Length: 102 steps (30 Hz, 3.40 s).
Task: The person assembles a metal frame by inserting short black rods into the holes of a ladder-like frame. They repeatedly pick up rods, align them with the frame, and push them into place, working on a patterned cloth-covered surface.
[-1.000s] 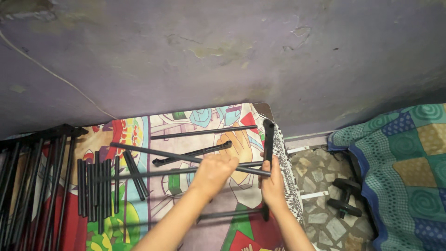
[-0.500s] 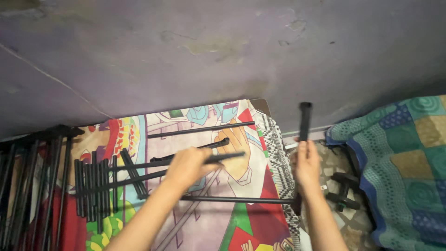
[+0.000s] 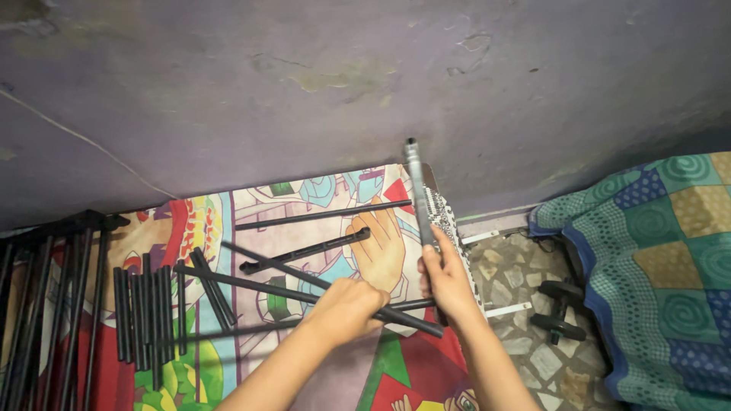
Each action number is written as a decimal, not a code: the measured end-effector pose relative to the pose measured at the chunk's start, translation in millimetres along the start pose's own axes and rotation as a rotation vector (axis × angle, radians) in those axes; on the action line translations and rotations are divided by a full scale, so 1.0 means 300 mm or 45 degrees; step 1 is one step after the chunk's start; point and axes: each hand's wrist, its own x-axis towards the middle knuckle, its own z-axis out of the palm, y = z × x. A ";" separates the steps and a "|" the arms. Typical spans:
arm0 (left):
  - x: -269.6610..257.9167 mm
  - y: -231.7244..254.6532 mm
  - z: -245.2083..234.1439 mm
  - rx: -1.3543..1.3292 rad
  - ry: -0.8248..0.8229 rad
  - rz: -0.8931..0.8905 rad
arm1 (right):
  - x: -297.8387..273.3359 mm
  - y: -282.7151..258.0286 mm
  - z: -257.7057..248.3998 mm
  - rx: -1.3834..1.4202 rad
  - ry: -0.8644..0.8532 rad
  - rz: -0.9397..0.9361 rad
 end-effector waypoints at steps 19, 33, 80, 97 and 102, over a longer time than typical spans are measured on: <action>-0.096 -0.132 -0.194 -0.261 -0.279 -0.444 | 0.086 -0.152 -0.413 -0.069 0.568 -0.484; 0.367 -0.513 -0.027 0.270 0.153 -0.347 | 0.153 0.617 -0.152 -0.868 0.359 -0.083; 0.062 -0.611 0.267 0.132 0.220 -0.623 | 0.171 0.517 -0.139 -0.492 0.256 0.410; 0.314 -0.458 0.833 -1.661 0.451 -1.182 | 0.045 0.541 -0.104 -1.138 0.306 -0.195; 0.359 -0.372 0.815 -1.423 0.553 -1.188 | 0.042 0.543 -0.152 -1.020 0.202 -0.314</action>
